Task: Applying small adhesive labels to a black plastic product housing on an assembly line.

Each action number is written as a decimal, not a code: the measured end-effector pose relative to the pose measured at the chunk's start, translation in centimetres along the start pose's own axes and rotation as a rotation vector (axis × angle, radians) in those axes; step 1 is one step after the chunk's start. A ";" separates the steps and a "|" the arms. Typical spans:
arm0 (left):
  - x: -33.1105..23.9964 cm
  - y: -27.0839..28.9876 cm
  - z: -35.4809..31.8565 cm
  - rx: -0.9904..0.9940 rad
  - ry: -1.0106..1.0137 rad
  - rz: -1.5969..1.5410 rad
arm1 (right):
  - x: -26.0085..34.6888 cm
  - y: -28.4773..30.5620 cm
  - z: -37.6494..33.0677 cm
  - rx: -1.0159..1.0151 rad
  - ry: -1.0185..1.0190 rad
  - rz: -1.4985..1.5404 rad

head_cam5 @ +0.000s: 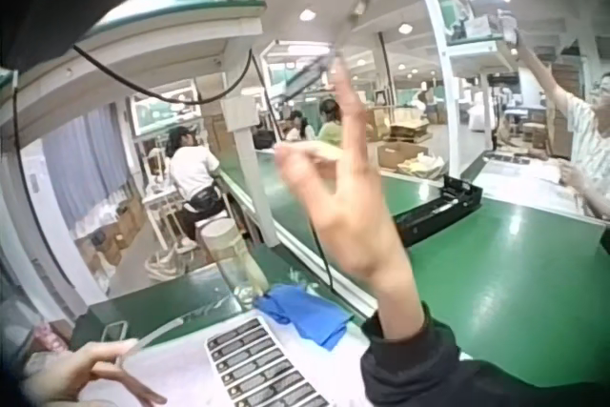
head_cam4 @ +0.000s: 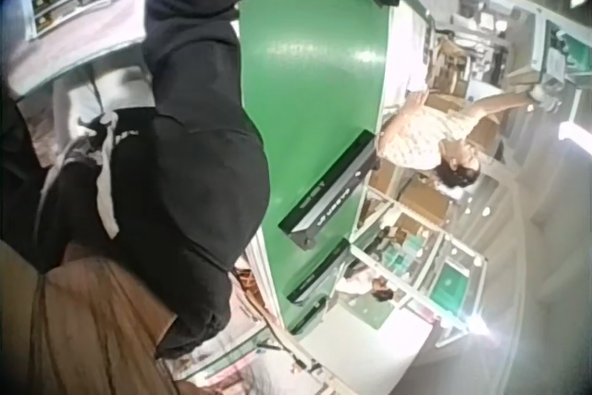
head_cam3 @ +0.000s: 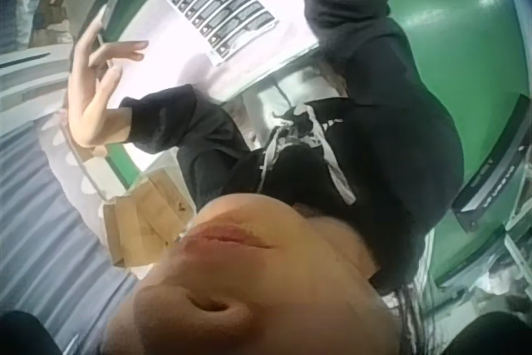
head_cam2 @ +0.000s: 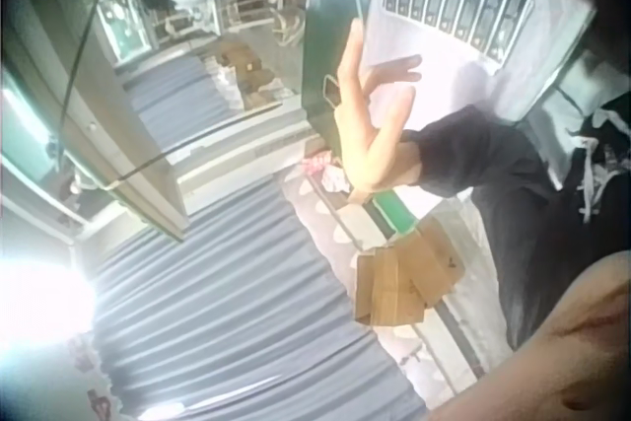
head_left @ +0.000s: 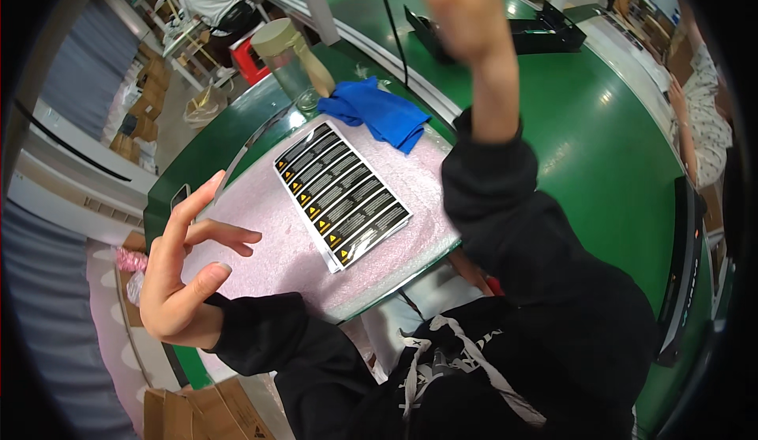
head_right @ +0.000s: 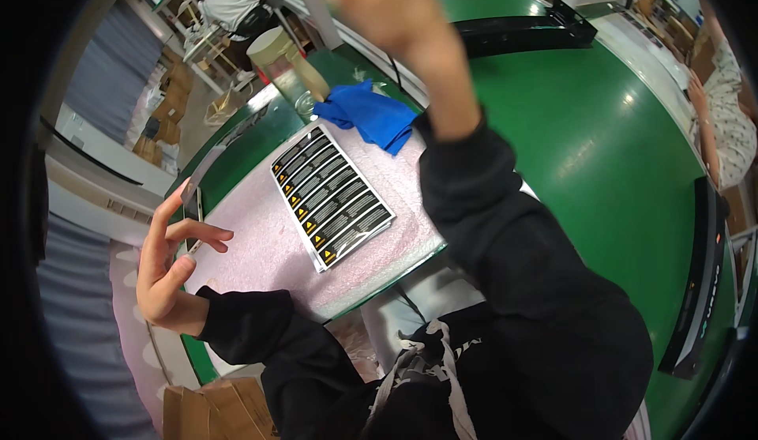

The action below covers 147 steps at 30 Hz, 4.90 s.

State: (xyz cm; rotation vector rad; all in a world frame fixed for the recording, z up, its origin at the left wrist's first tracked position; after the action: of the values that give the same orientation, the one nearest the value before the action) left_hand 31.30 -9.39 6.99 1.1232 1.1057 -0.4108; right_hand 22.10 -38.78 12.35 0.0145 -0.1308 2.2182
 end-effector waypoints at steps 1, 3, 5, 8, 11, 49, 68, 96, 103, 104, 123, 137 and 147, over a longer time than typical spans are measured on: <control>0.2 0.1 0.0 0.007 0.023 0.024 | -3.6 3.0 0.4 -0.017 -0.036 -0.108; 0.5 0.0 -0.1 0.031 0.030 0.039 | -11.4 9.8 0.4 -0.027 -0.173 -0.372; 1.1 0.5 -0.3 -0.044 0.067 0.029 | -20.1 17.5 -1.9 0.012 -0.371 -0.688; 1.3 1.2 -0.8 -0.101 0.062 0.013 | -30.9 27.9 -9.2 0.159 -0.771 -1.064; 1.4 1.8 -1.1 -0.141 0.049 -0.005 | -35.4 32.6 -17.8 0.284 -1.201 -1.181; -0.6 -5.9 -13.0 -1.236 -0.387 -0.037 | 15.3 -9.0 -5.1 1.044 1.132 -0.574; 6.7 -8.9 -13.6 -0.975 -0.341 -0.932 | 24.3 -9.6 -14.0 0.772 0.675 -0.255; 2.1 -14.4 -6.8 -0.719 -0.254 -0.721 | 15.2 0.5 -7.8 0.775 -0.345 0.086; 2.9 -14.6 -7.0 -0.775 -0.197 -0.752 | 15.6 -0.6 -8.9 0.700 -0.110 0.139; 2.9 -14.5 -7.1 -0.785 -0.190 -0.756 | 15.3 -0.6 -9.1 0.700 -0.114 0.140; 2.1 -14.9 -6.6 -0.911 -0.181 -0.733 | 17.5 -0.4 -9.1 0.703 0.394 -0.074; 2.0 -15.2 -6.3 -0.930 -0.168 -0.785 | 14.9 -0.4 -7.9 0.719 -0.174 0.210; 1.8 -15.1 -6.0 -0.959 -0.256 -0.794 | 13.6 2.8 -7.5 0.635 -0.558 0.159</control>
State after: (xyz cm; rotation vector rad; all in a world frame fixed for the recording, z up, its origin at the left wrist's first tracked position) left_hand 17.89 -10.18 -2.30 -0.2357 1.2662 -0.5233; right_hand 11.88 -28.90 5.44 0.9998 0.2816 2.2678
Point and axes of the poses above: each hand's wrist, its own z-axis towards the middle knuckle, its own y-axis out of the back of the hand, x = y × z, the point moved 7 cm from there along z, towards the middle knuckle, and after that the axes turned 15 degrees about y, right-handed, at the moved point
